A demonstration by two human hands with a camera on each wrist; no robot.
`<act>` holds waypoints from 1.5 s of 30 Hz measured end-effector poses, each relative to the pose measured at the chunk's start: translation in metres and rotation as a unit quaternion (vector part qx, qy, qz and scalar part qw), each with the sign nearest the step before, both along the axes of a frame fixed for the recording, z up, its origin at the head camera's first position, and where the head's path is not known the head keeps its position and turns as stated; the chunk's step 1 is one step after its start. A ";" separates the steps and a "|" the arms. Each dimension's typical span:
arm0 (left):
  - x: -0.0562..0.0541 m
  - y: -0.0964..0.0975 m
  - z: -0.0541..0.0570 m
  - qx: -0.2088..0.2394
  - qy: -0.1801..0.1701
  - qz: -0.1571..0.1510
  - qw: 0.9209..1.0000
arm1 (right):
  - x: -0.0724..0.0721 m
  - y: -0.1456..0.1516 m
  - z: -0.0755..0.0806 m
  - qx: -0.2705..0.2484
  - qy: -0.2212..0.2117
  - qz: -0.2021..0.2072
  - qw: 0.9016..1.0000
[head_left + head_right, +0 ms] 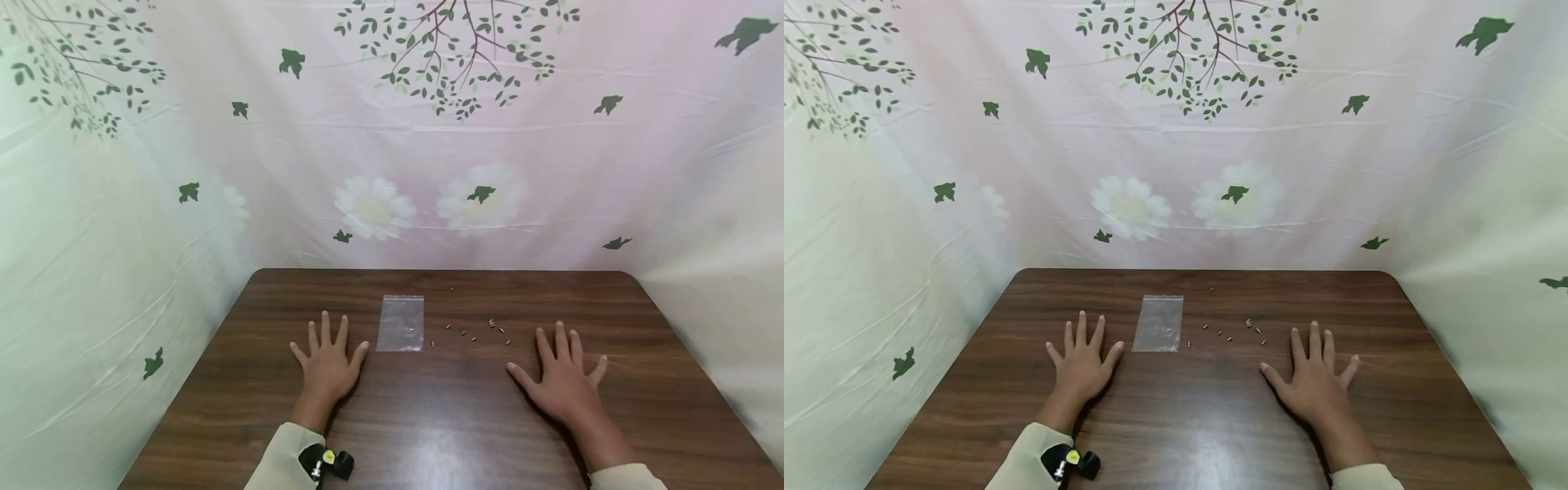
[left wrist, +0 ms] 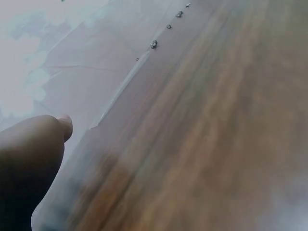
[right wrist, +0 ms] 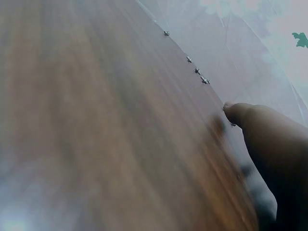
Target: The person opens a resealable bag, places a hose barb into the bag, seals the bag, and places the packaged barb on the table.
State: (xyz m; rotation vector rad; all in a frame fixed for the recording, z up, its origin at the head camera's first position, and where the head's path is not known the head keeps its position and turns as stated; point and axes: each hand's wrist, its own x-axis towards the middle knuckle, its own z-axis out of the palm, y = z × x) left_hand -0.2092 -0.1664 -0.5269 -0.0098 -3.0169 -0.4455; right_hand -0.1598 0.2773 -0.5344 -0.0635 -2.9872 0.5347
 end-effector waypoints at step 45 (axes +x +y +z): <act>-0.078 0.068 -0.003 0.105 0.040 0.008 0.994 | -0.103 -0.143 0.008 -0.074 0.114 0.084 0.987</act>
